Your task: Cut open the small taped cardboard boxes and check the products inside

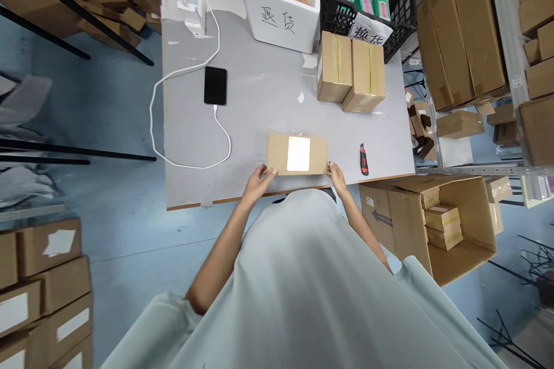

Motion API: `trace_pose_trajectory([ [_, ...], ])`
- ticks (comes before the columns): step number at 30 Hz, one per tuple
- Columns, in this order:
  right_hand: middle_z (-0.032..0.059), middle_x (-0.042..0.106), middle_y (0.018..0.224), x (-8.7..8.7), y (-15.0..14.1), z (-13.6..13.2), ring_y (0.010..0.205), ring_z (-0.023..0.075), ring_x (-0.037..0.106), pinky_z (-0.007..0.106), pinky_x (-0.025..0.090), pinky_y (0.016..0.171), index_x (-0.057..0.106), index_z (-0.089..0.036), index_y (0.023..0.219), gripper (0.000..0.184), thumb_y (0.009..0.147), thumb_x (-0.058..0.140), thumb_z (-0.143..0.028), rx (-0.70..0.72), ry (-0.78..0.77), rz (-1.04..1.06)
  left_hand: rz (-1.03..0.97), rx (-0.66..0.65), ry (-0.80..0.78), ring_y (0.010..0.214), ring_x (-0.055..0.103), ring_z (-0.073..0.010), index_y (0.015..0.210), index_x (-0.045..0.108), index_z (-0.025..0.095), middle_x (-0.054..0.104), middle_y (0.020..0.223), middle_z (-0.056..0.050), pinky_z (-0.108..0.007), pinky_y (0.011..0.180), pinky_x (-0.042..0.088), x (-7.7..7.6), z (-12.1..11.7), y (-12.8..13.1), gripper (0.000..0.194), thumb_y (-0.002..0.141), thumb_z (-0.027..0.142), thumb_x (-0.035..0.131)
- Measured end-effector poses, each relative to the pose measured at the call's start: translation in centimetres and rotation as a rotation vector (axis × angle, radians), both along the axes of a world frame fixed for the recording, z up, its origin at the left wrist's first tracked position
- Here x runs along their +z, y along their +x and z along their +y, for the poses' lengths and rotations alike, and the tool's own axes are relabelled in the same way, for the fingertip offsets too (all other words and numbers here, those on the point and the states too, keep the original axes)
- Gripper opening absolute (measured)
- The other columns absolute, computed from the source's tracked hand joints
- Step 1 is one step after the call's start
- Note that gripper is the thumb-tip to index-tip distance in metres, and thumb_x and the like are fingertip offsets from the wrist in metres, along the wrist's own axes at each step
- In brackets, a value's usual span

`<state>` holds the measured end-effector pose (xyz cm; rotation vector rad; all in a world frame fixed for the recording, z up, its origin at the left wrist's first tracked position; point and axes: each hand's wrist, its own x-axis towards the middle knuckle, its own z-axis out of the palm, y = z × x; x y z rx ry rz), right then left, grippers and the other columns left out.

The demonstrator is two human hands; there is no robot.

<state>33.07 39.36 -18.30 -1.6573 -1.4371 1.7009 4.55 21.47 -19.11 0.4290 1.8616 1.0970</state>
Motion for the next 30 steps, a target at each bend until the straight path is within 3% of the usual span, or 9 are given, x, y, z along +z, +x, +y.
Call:
trace_pose_trajectory([
  [2, 0.0174, 0.077, 0.155, -0.1, 0.5, -1.0, 0.145, 0.0358, 0.072, 0.059, 0.058, 0.126, 0.073, -0.022, 0.152, 0.072, 0.104, 0.056, -0.072, -0.006, -0.049, 0.008, -0.1, 0.023, -0.024, 0.16, 0.063, -0.0391, 0.166, 0.062, 0.016, 0.061, 0.174, -0.024, -0.054, 0.134, 0.051, 0.0, -1.1, 0.3, 0.085, 0.096, 0.059, 0.085],
  [5, 0.0121, 0.075, 0.16, -0.2, 0.5, -2.1, 0.147, 0.0339, 0.07, 0.059, 0.054, 0.131, 0.076, -0.025, 0.152, 0.065, 0.097, 0.067, -0.059, 0.031, -0.044, 0.024, -0.21, 0.014, 0.015, 0.163, 0.06, -0.0378, 0.165, 0.065, 0.021, 0.063, 0.174, -0.019, -0.053, 0.133, 0.053, 0.4, -1.9, 0.9, 0.082, 0.097, 0.063, 0.083],
  [9, 0.0105, 0.073, 0.164, 0.3, -0.1, -2.6, 0.159, 0.0341, 0.06, 0.058, 0.046, 0.137, 0.079, -0.023, 0.149, 0.067, 0.088, 0.075, -0.052, 0.071, 0.077, 0.073, -0.149, -0.004, 0.033, 0.158, 0.064, -0.0398, 0.159, 0.071, 0.02, 0.069, 0.168, -0.018, -0.057, 0.135, 0.051, 1.4, -2.0, 1.3, 0.085, 0.088, 0.061, 0.091],
  [13, 0.0136, 0.075, 0.159, 2.3, -0.7, -1.9, 0.155, 0.0357, 0.063, 0.057, 0.05, 0.134, 0.083, -0.023, 0.145, 0.067, 0.092, 0.08, -0.063, 0.044, 0.192, 0.082, -0.035, 0.057, 0.055, 0.156, 0.065, -0.039, 0.153, 0.074, 0.018, 0.071, 0.162, -0.019, -0.055, 0.13, 0.056, 2.5, -1.7, 0.9, 0.081, 0.084, 0.055, 0.095],
  [20, 0.0121, 0.071, 0.121, 6.3, -3.0, 1.8, 0.123, 0.0304, 0.069, 0.046, 0.06, 0.117, 0.084, -0.021, 0.15, 0.068, 0.104, 0.07, -0.07, 0.041, 0.408, -0.009, 0.237, 0.054, 0.118, 0.119, 0.08, -0.031, 0.129, 0.087, 0.016, 0.081, 0.126, -0.013, -0.048, 0.118, 0.064, 3.5, 0.5, -1.4, 0.055, 0.098, 0.06, 0.076],
  [25, 0.0124, 0.076, 0.107, 5.6, -2.7, 4.0, 0.11, 0.0321, 0.071, 0.051, 0.06, 0.115, 0.09, -0.017, 0.138, 0.064, 0.104, 0.068, -0.067, 0.085, 0.401, -0.163, 0.113, 0.058, 0.066, 0.108, 0.082, -0.0314, 0.12, 0.09, 0.017, 0.084, 0.123, -0.013, -0.047, 0.109, 0.068, 2.8, 1.8, -0.9, 0.054, 0.093, 0.063, 0.079],
  [30, 0.0147, 0.086, 0.126, 3.9, -0.8, 4.4, 0.122, 0.0341, 0.075, 0.051, 0.06, 0.119, 0.091, -0.022, 0.132, 0.061, 0.098, 0.076, -0.071, 0.101, 0.343, -0.098, 0.11, 0.077, 0.085, 0.11, 0.083, -0.0327, 0.122, 0.089, 0.016, 0.084, 0.128, -0.015, -0.048, 0.109, 0.067, 1.9, 1.3, 0.3, 0.06, 0.089, 0.066, 0.081],
])
